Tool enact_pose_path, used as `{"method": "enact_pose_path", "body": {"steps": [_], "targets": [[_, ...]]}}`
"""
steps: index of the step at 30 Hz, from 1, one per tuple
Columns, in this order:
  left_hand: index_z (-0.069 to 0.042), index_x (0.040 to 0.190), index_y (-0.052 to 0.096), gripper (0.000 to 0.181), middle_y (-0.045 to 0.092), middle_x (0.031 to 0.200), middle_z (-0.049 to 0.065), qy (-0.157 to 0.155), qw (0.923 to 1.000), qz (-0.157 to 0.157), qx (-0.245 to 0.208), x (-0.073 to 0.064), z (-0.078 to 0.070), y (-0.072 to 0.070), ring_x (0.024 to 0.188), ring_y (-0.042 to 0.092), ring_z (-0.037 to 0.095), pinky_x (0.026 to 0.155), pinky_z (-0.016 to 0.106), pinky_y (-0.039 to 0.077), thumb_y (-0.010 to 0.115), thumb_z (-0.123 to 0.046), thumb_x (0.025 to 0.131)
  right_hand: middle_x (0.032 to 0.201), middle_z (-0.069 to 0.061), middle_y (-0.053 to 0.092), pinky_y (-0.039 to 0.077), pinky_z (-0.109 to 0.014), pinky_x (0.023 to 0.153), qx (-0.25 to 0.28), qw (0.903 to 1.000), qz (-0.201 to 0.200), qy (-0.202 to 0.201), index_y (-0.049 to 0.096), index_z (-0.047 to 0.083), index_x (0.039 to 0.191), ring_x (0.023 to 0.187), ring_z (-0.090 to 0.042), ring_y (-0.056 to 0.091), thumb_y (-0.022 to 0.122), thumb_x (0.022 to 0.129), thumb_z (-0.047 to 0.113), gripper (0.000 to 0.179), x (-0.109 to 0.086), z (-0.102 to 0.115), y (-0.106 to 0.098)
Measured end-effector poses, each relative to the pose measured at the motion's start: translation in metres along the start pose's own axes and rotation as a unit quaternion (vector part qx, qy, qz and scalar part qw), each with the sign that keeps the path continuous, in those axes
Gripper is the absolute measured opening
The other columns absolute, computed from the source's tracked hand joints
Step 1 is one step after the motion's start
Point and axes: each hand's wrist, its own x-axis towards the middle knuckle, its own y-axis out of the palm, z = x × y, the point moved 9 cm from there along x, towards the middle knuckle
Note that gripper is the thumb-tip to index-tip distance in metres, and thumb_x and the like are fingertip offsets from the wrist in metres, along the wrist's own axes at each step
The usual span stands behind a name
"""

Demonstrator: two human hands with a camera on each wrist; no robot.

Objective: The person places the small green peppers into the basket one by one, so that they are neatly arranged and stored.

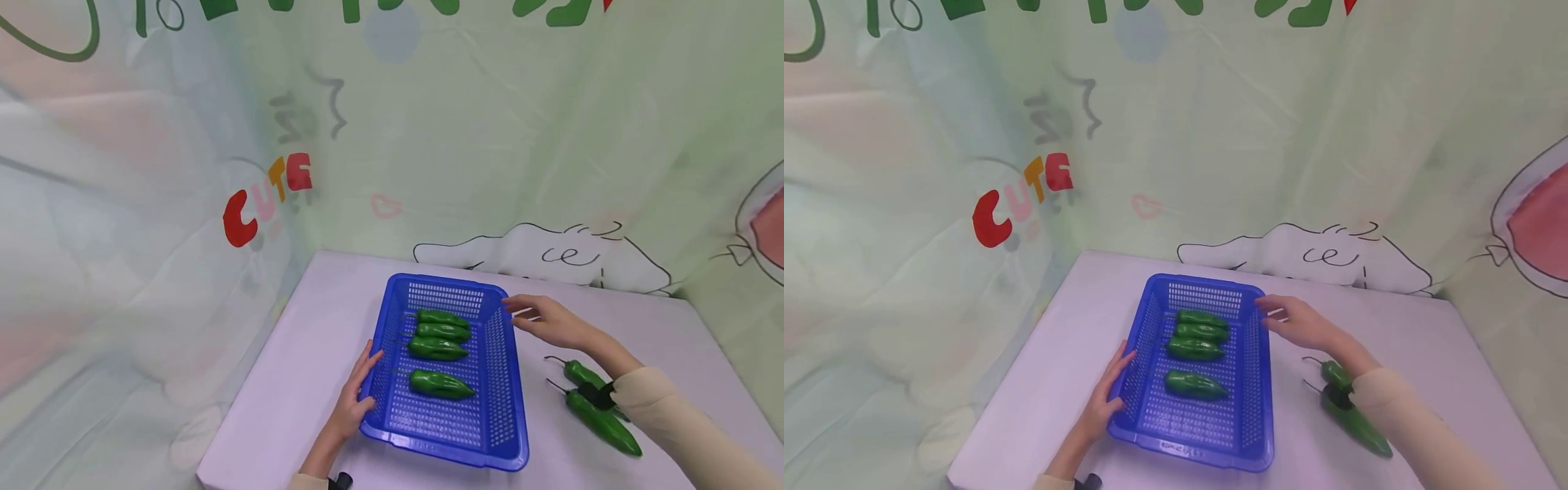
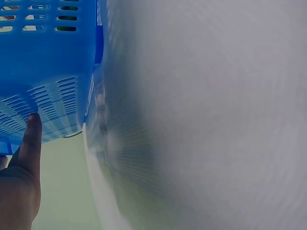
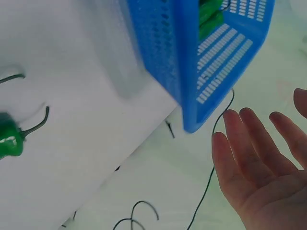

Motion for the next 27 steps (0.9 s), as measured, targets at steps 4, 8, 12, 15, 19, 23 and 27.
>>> {"method": "enact_pose_path", "body": {"steps": [4, 8, 12, 15, 19, 23, 27], "targets": [[-0.015, 0.154, 0.034, 0.086, 0.01, 0.166, 0.004, -0.002, 1.0, 0.0, -0.003, 0.001, 0.003, -0.001, 0.152, 0.007, 0.027, 0.112, 0.067, 0.008, 0.048, -0.005, 0.07, 0.124, -0.034, 0.058, 0.055, -0.05, 0.084, -0.011, 0.9996, -0.02, 0.015, 0.051, -0.014, 0.131, 0.107, -0.046, 0.062, 0.055, 0.096, 0.005, 0.04, -0.01, -0.015, -0.01], [-0.013, 0.153, 0.035, 0.086, 0.01, 0.166, 0.006, -0.002, 0.9999, -0.002, -0.01, 0.002, 0.002, -0.001, 0.152, 0.007, 0.028, 0.111, 0.068, 0.008, 0.048, -0.003, 0.069, 0.121, -0.034, 0.059, 0.055, -0.051, 0.083, -0.022, 0.999, -0.03, 0.024, 0.051, -0.016, 0.129, 0.105, -0.047, 0.062, 0.056, 0.095, 0.004, 0.04, -0.02, -0.032, -0.016], [-0.01, 0.152, 0.036, 0.087, 0.011, 0.165, 0.009, 0.0, 0.9997, -0.009, -0.025, 0.002, 0.001, -0.003, 0.151, 0.007, 0.031, 0.111, 0.069, 0.007, 0.048, -0.001, 0.067, 0.121, -0.036, 0.058, 0.054, -0.053, 0.084, -0.034, 0.998, -0.035, 0.041, 0.051, -0.017, 0.128, 0.106, -0.049, 0.061, 0.057, 0.094, 0.004, 0.04, -0.031, -0.051, -0.018], [-0.011, 0.153, 0.036, 0.087, 0.011, 0.165, 0.007, -0.001, 0.9997, -0.008, -0.024, 0.002, -0.001, -0.003, 0.151, 0.007, 0.029, 0.111, 0.068, 0.007, 0.048, -0.001, 0.067, 0.121, -0.038, 0.057, 0.053, -0.055, 0.084, -0.041, 0.9967, -0.039, 0.058, 0.051, -0.018, 0.126, 0.106, -0.052, 0.06, 0.057, 0.094, 0.005, 0.04, -0.039, -0.068, -0.02], [-0.015, 0.154, 0.035, 0.086, 0.01, 0.166, 0.005, -0.004, 0.9999, -0.002, -0.013, 0.003, -0.001, -0.002, 0.152, 0.007, 0.027, 0.112, 0.067, 0.007, 0.048, -0.002, 0.069, 0.122, -0.04, 0.055, 0.053, -0.056, 0.085, -0.038, 0.9947, -0.038, 0.087, 0.051, -0.019, 0.125, 0.107, -0.054, 0.058, 0.057, 0.095, 0.007, 0.041, -0.053, -0.092, -0.019], [-0.014, 0.154, 0.035, 0.086, 0.01, 0.165, 0.007, -0.002, 1.0, 0.001, -0.009, 0.001, 0.0, 0.0, 0.152, 0.006, 0.028, 0.111, 0.067, 0.006, 0.048, -0.002, 0.069, 0.125, -0.039, 0.053, 0.053, -0.055, 0.086, -0.028, 0.9906, -0.027, 0.131, 0.051, -0.018, 0.127, 0.111, -0.055, 0.056, 0.057, 0.096, 0.012, 0.044, -0.07, -0.12, -0.011], [-0.015, 0.154, 0.035, 0.086, 0.01, 0.166, 0.006, -0.004, 0.9999, 0.002, -0.01, 0.0, 0.0, 0.0, 0.152, 0.006, 0.026, 0.112, 0.066, 0.007, 0.047, -0.002, 0.069, 0.126, -0.041, 0.052, 0.051, -0.057, 0.088, -0.024, 0.987, -0.019, 0.158, 0.05, -0.019, 0.127, 0.113, -0.057, 0.053, 0.057, 0.097, 0.014, 0.046, -0.081, -0.142, -0.005]]}}
